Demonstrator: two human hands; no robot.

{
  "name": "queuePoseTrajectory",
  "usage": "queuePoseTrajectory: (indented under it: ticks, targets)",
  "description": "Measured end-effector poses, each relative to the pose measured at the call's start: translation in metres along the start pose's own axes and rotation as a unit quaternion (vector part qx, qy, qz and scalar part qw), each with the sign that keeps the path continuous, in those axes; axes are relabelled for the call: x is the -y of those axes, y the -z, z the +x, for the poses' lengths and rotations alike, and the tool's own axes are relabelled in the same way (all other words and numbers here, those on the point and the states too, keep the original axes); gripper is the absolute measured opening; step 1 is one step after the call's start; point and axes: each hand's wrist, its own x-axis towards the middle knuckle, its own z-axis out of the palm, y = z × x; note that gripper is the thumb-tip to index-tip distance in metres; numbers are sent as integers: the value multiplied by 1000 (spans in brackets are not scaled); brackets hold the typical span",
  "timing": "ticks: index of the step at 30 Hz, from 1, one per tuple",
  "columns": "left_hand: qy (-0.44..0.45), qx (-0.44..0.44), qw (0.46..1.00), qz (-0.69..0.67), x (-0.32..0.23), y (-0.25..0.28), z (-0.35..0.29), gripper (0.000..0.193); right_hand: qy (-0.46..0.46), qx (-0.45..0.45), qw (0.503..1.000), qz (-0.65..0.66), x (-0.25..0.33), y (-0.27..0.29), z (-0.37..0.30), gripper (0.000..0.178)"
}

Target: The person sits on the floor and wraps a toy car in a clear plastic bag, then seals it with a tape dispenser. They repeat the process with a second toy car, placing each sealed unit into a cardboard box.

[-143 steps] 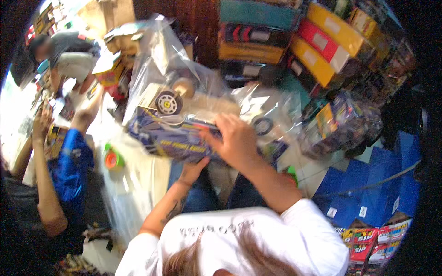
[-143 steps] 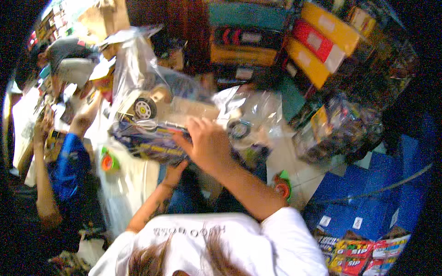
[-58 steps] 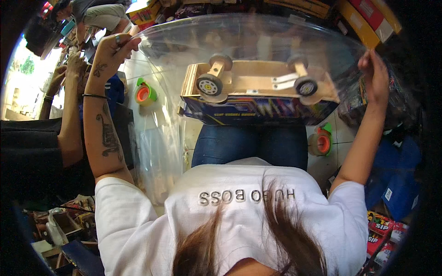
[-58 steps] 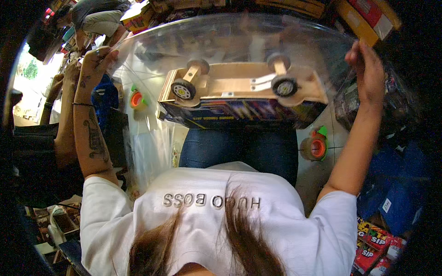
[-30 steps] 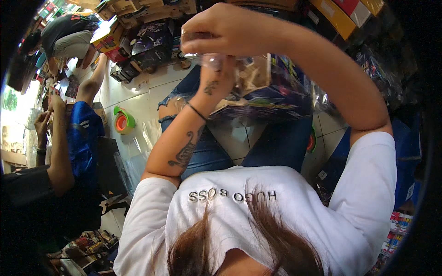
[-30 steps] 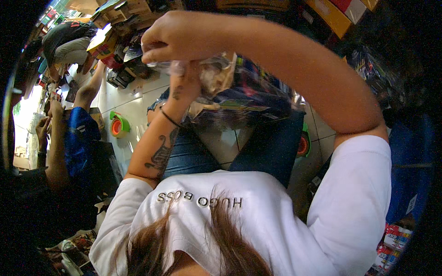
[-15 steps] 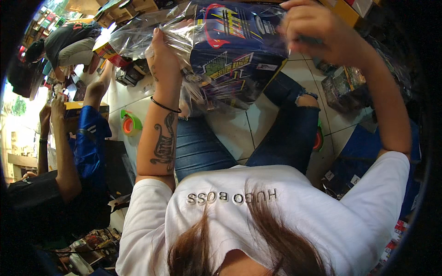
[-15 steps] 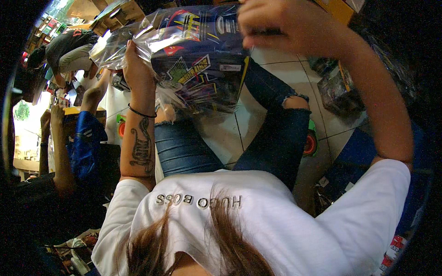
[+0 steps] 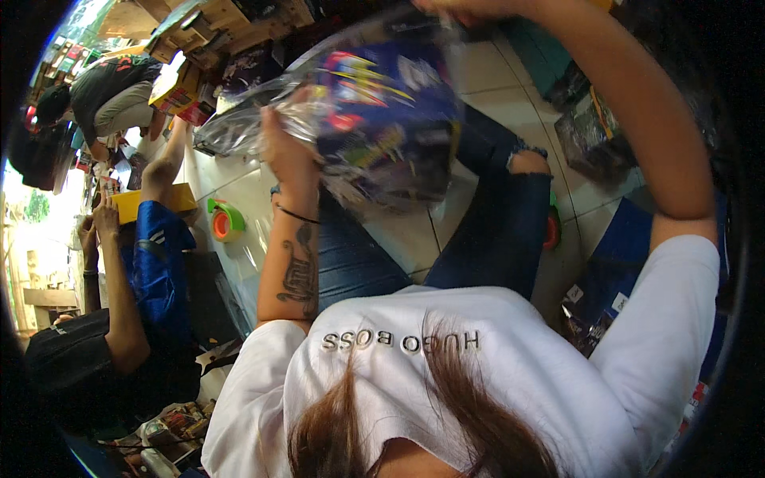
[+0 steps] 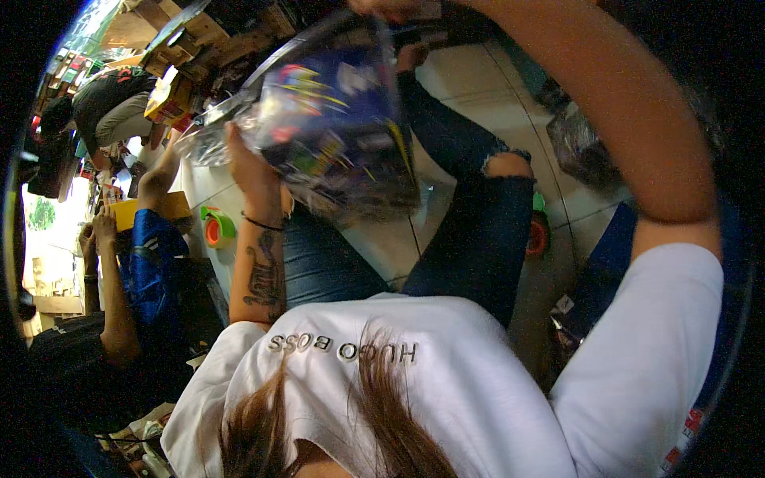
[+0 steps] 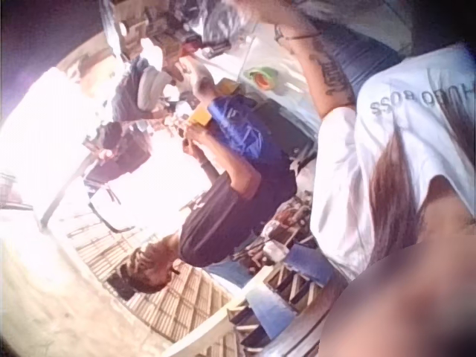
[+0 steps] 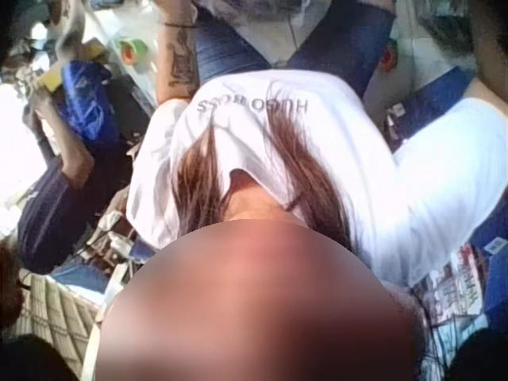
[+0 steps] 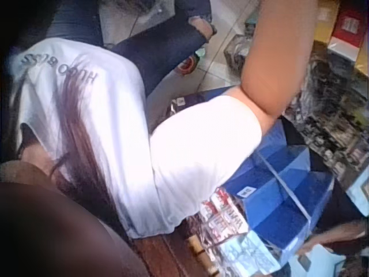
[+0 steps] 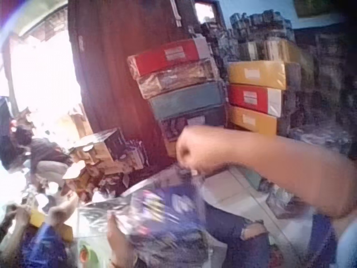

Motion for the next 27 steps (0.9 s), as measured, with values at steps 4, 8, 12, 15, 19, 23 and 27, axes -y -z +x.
queuePoseTrajectory:
  ticks: [4, 8, 12, 15, 19, 23, 27]
  targets:
    - [-7, -108, 993, -47, 5, 63, 8, 43, 25, -398, 794, 459, -42, -80, 3, 18]
    - [-46, -83, 995, -40, 11, 121, 6, 36, -142, -283, 820, 477, -13, -234, -50, 64]
    - [-37, -100, 994, -33, 21, 158, -3, 34, -272, -100, 837, 464, 20, -306, -78, 74]
    - [-47, -104, 993, -26, 27, 164, -11, 36, -225, -107, 835, 490, 46, -297, -73, 88]
    - [-7, -104, 993, -47, 17, 144, -31, 45, -59, -205, 868, 448, 75, -252, -61, 88]
    - [25, -25, 999, -22, -3, 94, -61, 58, 54, -250, 841, 476, 82, -188, -59, 79]
    - [-76, -51, 993, 71, -3, 36, -89, 69, 0, -348, 833, 430, 73, -105, -95, 49]
